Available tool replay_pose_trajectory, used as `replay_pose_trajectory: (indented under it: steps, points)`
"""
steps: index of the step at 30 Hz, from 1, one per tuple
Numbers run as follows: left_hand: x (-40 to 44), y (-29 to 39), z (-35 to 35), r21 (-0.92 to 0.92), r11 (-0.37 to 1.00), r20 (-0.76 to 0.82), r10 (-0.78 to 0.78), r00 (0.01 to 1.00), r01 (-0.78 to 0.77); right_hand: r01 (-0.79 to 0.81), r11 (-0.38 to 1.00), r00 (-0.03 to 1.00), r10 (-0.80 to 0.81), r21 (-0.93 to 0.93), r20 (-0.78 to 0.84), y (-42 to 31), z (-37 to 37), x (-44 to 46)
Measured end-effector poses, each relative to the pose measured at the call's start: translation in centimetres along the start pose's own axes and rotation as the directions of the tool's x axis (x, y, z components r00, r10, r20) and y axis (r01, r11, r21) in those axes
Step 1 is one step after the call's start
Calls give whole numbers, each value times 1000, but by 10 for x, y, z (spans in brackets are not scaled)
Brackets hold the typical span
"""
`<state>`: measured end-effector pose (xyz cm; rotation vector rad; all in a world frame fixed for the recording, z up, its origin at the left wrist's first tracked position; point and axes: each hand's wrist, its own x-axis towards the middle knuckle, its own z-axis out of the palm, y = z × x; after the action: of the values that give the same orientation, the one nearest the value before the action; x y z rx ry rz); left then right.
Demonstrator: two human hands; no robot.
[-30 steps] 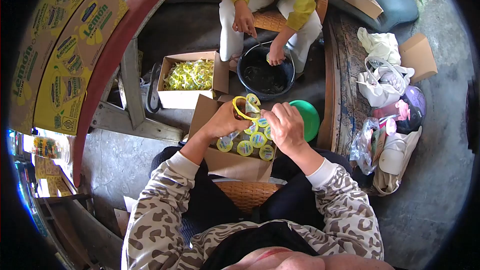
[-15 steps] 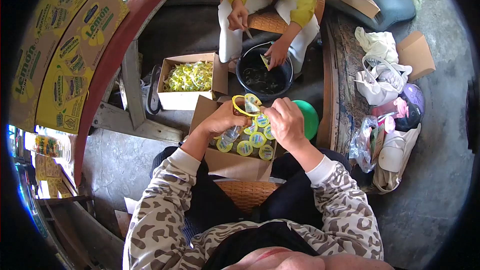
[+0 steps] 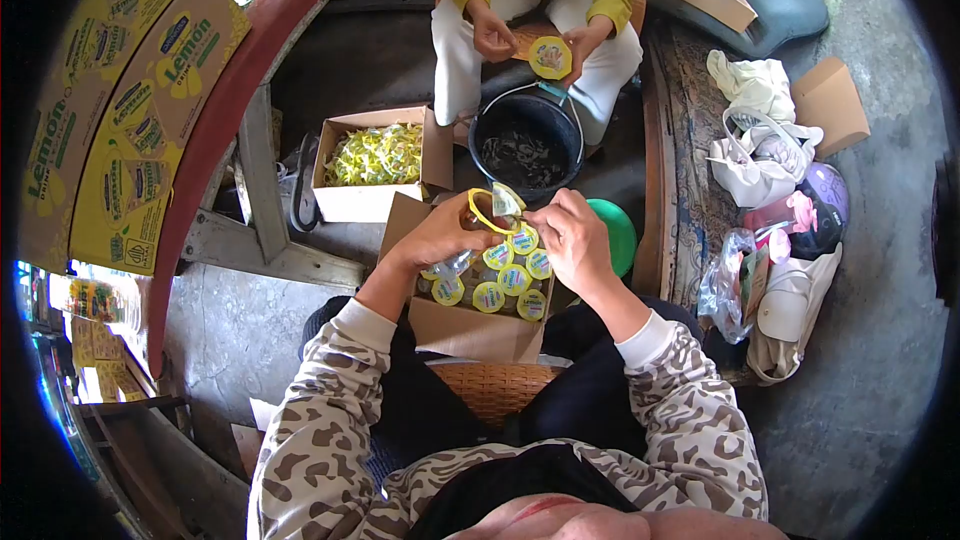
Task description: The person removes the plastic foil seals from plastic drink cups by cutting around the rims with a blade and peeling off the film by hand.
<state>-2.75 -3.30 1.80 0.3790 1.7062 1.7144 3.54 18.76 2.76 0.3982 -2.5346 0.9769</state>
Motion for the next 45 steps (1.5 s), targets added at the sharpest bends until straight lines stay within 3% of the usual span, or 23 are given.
replay_pose_trajectory:
  steps: [4, 10, 12, 17, 22, 26, 29, 32, 34, 35, 37, 39, 41, 45]
  points:
    - [0, -1, -4, 62, 995, -12, 83, 996, -82, 93, 989, 995, -95, -116, -14, -3, -4, 2]
    - [-5, -2, -3, -89, 995, 39, -44, 998, 47, 209, 956, 976, -218, -205, -21, -7, -3, 2]
    - [-8, 4, 2, -130, 991, 65, -21, 998, 30, 261, 936, 959, -278, -234, -43, -9, -3, 3]
    - [-8, -5, 8, -188, 982, 48, -16, 999, 25, 297, 923, 953, -304, -246, 8, -10, -1, 0]
    - [-6, 10, 6, -73, 997, 25, -8, 1000, 10, 225, 962, 973, -231, -152, -21, -10, -2, 3]
    - [-3, 1, 6, -59, 998, -4, 13, 1000, -13, 277, 928, 958, -286, -248, -3, -9, -4, 1]
    - [-7, 5, 7, -98, 995, 60, 1, 998, 5, 312, 901, 947, -320, -302, 24, -9, 0, -5]
    - [-11, 9, 5, -167, 984, 70, -56, 996, 67, 263, 934, 962, -272, -241, -2, -11, 4, -4]
    - [-8, 4, 1, -103, 989, 109, -91, 990, 103, 14, 999, 999, -16, -45, -51, -9, 8, -5]
    - [-6, -1, 1, -103, 990, 110, -90, 990, 101, 14, 999, 999, -16, -47, -52, -4, 10, -5]
    - [-3, -6, 3, -93, 996, 4, -7, 1000, 7, -319, 904, 948, 306, 286, 89, 7, 14, -4]
    - [1, -5, 3, -85, 996, 8, -26, 1000, 27, -300, 905, 954, 291, 302, 76, 11, 12, -4]
    - [4, -2, 1, 183, 979, -40, 95, 995, -86, -293, 925, 956, 287, 243, 63, 6, 6, -2]
    - [-1, 4, 4, 169, 979, -145, 137, 980, -111, -145, 986, 988, 149, 79, -50, 1, -1, 1]
